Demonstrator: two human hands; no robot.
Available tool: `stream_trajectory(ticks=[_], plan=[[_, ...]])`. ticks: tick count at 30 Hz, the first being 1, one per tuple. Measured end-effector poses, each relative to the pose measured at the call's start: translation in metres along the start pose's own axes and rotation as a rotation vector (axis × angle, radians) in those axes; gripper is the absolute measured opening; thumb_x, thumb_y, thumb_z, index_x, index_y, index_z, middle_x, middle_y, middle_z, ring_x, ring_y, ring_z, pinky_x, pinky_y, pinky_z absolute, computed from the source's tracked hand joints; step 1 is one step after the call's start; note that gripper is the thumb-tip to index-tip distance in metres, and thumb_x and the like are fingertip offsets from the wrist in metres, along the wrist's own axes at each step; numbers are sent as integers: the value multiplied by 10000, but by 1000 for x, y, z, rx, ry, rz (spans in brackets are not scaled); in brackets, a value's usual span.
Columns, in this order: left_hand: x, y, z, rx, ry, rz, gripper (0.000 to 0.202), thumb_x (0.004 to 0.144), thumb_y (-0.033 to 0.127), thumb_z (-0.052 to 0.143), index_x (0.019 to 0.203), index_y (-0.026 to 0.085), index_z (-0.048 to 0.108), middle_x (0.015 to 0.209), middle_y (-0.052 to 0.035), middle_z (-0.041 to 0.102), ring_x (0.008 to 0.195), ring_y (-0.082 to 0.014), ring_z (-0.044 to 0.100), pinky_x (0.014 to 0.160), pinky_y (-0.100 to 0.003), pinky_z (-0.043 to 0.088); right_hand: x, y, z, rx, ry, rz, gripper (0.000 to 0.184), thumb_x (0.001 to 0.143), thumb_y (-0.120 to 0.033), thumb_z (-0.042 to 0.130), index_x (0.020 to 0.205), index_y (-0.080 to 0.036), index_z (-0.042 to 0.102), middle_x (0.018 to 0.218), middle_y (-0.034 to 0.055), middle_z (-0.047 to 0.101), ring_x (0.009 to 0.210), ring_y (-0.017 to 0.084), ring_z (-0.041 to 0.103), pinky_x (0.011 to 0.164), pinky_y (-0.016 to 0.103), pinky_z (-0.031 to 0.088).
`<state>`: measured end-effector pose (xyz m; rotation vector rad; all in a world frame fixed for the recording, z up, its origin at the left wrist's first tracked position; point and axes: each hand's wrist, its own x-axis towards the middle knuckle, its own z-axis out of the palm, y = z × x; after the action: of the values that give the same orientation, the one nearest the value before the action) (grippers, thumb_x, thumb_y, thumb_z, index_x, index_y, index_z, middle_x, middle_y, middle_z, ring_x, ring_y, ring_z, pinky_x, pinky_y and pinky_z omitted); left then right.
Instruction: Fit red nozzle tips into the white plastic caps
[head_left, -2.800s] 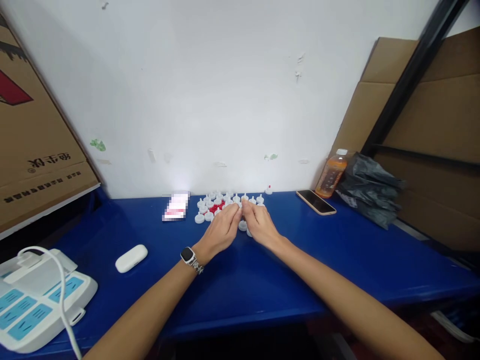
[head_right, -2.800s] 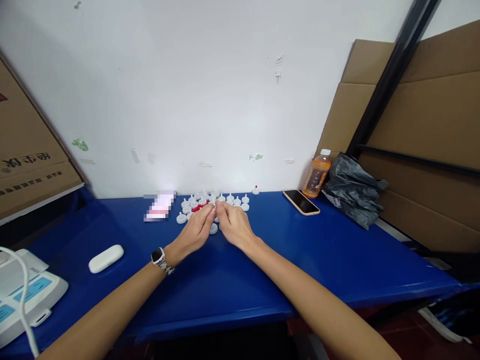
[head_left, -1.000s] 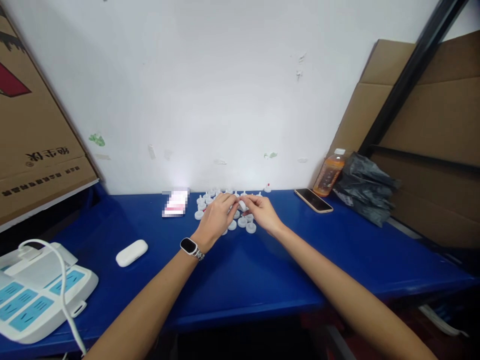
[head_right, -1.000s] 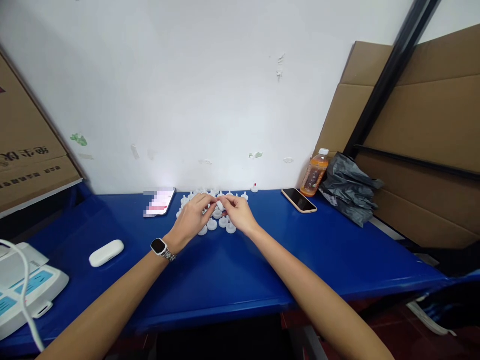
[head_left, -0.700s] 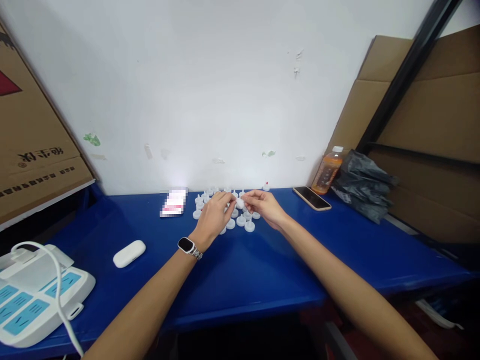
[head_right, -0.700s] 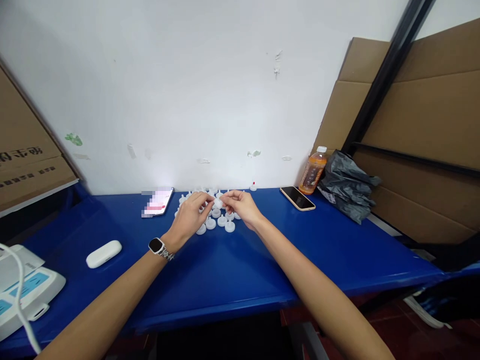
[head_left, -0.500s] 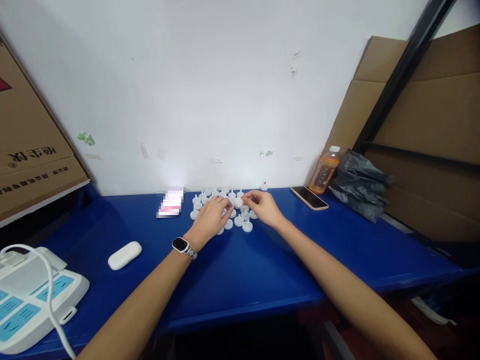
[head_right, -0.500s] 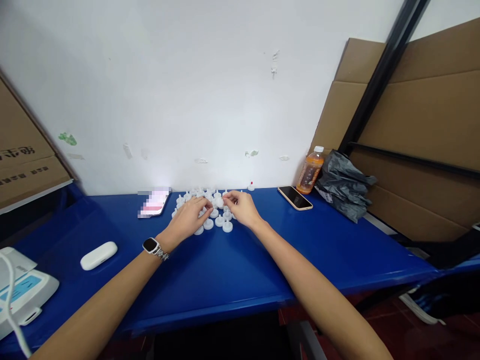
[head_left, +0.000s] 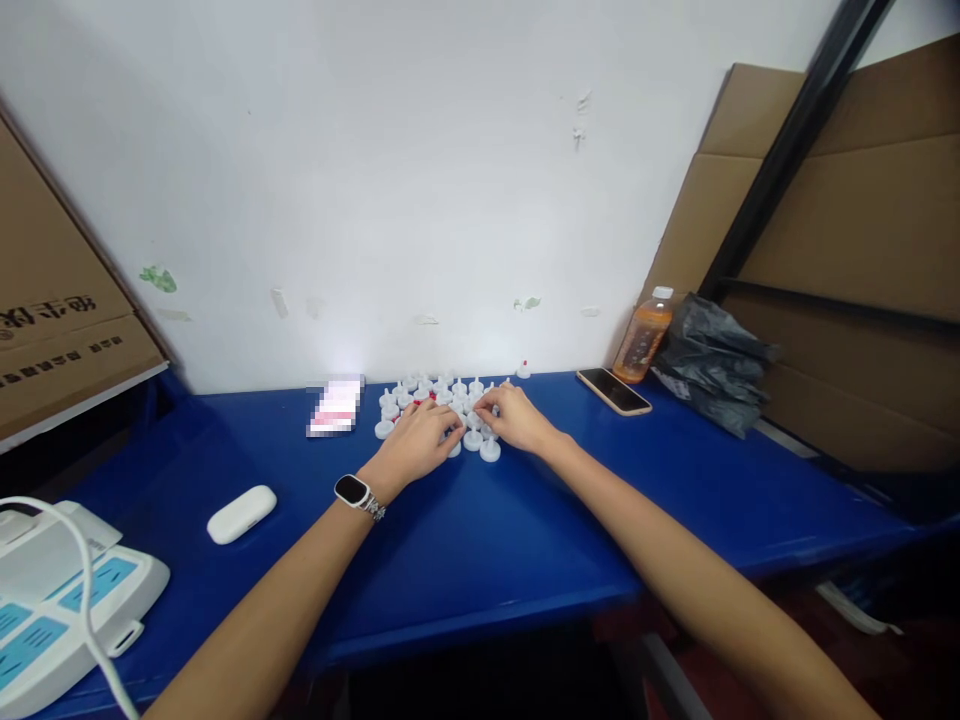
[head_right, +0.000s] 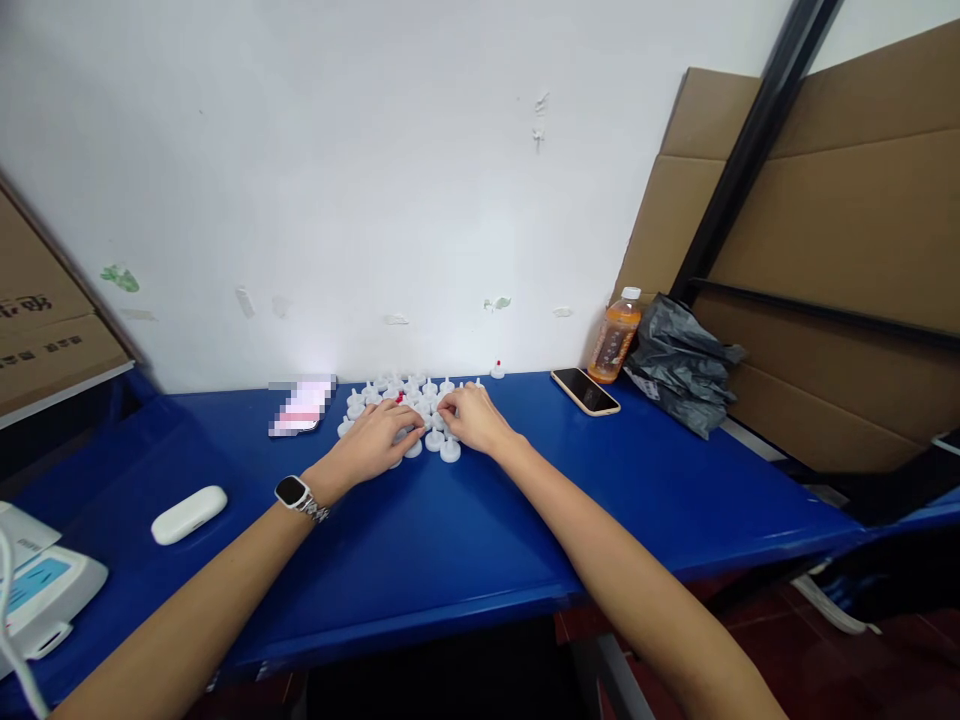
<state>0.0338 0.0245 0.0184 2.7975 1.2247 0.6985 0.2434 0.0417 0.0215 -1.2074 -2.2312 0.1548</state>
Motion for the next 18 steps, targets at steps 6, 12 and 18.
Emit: stream_trajectory(ticks=[6,12,18], plan=[[0,2,-2,12,-2,-5,311,989,388,427,974,227,693,952,-69,706,975,-270,567,915,-439,386,0,0,-1,-57,-5,-4,211,867,-151,544,814,-178,747,771,58,713,754,190,553,766,306,385],[0,9,-6,45,11,12,324,1012,353,374,952,215,661,956,-58,690,965,-250,562,883,-414,390,0,-3,5,60,29,36,234,858,-204,578,1034,-175,730,825,37,710,793,171,595,774,285,409],[17,14,-7,-62,90,35,356,1020,350,333,878,201,624,873,-58,659,890,-225,561,815,-363,416,2,23,-8,238,188,279,201,842,-256,578,948,-155,717,766,11,677,640,119,564,651,242,414]])
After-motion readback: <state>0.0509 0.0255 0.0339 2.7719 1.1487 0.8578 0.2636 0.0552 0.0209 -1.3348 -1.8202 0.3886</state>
